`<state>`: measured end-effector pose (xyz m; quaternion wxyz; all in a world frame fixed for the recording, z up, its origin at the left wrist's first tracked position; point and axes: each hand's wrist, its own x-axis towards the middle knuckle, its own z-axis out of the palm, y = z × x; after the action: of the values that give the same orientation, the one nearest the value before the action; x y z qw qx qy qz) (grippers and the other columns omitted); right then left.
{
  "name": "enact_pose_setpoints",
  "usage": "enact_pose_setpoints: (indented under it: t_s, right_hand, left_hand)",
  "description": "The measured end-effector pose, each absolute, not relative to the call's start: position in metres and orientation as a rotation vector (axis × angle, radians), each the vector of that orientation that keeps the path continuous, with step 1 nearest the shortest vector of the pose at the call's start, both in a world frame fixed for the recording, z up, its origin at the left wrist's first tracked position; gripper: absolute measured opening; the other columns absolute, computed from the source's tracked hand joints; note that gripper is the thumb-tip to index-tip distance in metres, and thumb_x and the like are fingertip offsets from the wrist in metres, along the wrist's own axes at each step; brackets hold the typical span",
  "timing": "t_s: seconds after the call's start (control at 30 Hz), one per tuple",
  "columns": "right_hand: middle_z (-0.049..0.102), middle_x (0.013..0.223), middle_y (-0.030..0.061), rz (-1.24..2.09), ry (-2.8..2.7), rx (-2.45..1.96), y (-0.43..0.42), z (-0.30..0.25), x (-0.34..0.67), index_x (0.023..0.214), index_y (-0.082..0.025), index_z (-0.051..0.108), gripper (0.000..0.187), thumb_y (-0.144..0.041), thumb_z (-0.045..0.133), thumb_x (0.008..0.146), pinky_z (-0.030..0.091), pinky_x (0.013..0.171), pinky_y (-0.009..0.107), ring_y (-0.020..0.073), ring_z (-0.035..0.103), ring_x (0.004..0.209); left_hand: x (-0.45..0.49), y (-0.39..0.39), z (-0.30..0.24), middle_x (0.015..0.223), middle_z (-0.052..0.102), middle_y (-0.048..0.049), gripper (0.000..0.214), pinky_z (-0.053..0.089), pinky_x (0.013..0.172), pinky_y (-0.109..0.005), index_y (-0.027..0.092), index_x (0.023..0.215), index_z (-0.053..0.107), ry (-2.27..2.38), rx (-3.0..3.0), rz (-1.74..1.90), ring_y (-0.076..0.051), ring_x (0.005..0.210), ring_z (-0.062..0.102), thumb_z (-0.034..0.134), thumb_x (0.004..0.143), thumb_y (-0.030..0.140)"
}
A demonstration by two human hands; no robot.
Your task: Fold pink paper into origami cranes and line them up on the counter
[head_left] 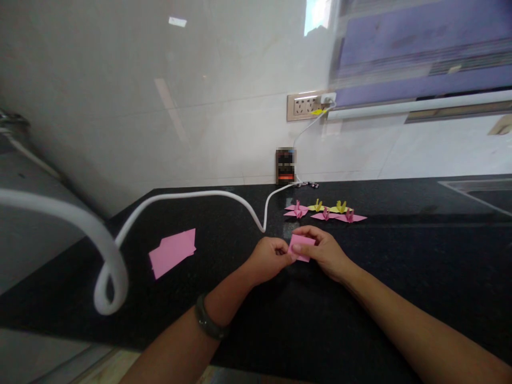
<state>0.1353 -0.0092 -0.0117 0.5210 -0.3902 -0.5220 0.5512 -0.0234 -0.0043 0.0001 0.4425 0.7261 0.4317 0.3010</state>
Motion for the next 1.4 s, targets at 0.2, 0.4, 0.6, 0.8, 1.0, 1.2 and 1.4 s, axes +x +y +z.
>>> enact_pose_setpoints:
  t_s: [0.2, 0.4, 0.6, 0.8, 1.0, 1.2, 1.4]
  right_hand:
    - [0.047, 0.053, -0.0033, 1.191, -1.369, -1.026, -0.011, -0.011, 0.136, 0.060, -0.014, 0.058, 0.020, -0.033, 0.061, 0.064, 0.028, 0.046, 0.021, 0.0068, 0.039, 0.049]
    - [0.052, 0.056, -0.0010, 1.133, -1.142, -1.029, -0.004, -0.015, 0.139, 0.064, -0.014, 0.059, 0.023, -0.037, 0.062, 0.061, 0.033, 0.048, 0.022, 0.0089, 0.043, 0.050]
    - [0.049, 0.055, -0.0015, 1.141, -1.374, -1.052, -0.010, -0.014, 0.136, 0.061, -0.014, 0.059, 0.022, -0.036, 0.060, 0.064, 0.032, 0.047, 0.021, 0.0084, 0.041, 0.051]
    - [0.051, 0.055, -0.0022, 1.176, -1.428, -1.037, -0.014, -0.010, 0.133, 0.065, -0.015, 0.060, 0.021, -0.036, 0.061, 0.062, 0.031, 0.045, 0.021, 0.0083, 0.042, 0.048]
    - [0.054, 0.062, -0.0005, 1.081, -1.155, -1.026, -0.006, -0.012, 0.138, 0.068, -0.016, 0.059, 0.020, -0.036, 0.058, 0.067, 0.036, 0.050, 0.022, 0.0090, 0.045, 0.053]
    - [0.051, 0.058, -0.0022, 1.290, -1.298, -0.990, -0.007, -0.014, 0.134, 0.075, -0.016, 0.057, 0.026, -0.036, 0.063, 0.060, 0.035, 0.044, 0.021, 0.0081, 0.044, 0.048]
    - [0.053, 0.056, -0.0002, 1.161, -1.295, -1.060, -0.006, -0.017, 0.136, 0.063, -0.015, 0.055, 0.025, -0.039, 0.054, 0.069, 0.035, 0.047, 0.022, 0.0081, 0.044, 0.047]
  left_hand:
    - [-0.025, -0.003, 0.001, 0.051, 0.045, 0.0027, 0.028, 0.026, 0.043, -0.017, 0.011, 0.058, 0.051, 1.085, 1.793, 0.755, -0.005, 0.046, 0.037, 0.054, 0.064, 0.038]
    - [-0.025, -0.002, 0.001, 0.054, 0.049, 0.0005, 0.029, 0.029, 0.045, -0.017, 0.011, 0.064, 0.055, 1.099, 1.747, 0.830, -0.006, 0.049, 0.040, 0.053, 0.065, 0.040]
    - [-0.021, -0.004, 0.001, 0.061, 0.056, -0.0031, 0.032, 0.035, 0.049, -0.019, 0.010, 0.070, 0.057, 1.022, 1.738, 0.781, -0.009, 0.053, 0.048, 0.049, 0.068, 0.042]
    - [-0.024, -0.003, -0.002, 0.059, 0.058, -0.0035, 0.030, 0.036, 0.049, -0.020, 0.012, 0.064, 0.058, 1.061, 1.854, 0.732, -0.010, 0.053, 0.051, 0.046, 0.070, 0.039]
    - [-0.024, -0.003, 0.000, 0.054, 0.057, -0.0027, 0.032, 0.036, 0.048, -0.020, 0.012, 0.059, 0.058, 1.146, 1.856, 0.797, -0.010, 0.050, 0.050, 0.046, 0.070, 0.040]
    - [-0.021, 0.001, 0.002, 0.057, 0.057, -0.0032, 0.030, 0.040, 0.051, -0.021, 0.011, 0.065, 0.057, 1.195, 1.614, 0.962, -0.010, 0.051, 0.051, 0.049, 0.068, 0.040]
    - [-0.021, 0.001, 0.002, 0.056, 0.056, -0.0030, 0.030, 0.041, 0.051, -0.021, 0.011, 0.064, 0.057, 1.202, 1.583, 0.958, -0.010, 0.051, 0.051, 0.050, 0.067, 0.040]
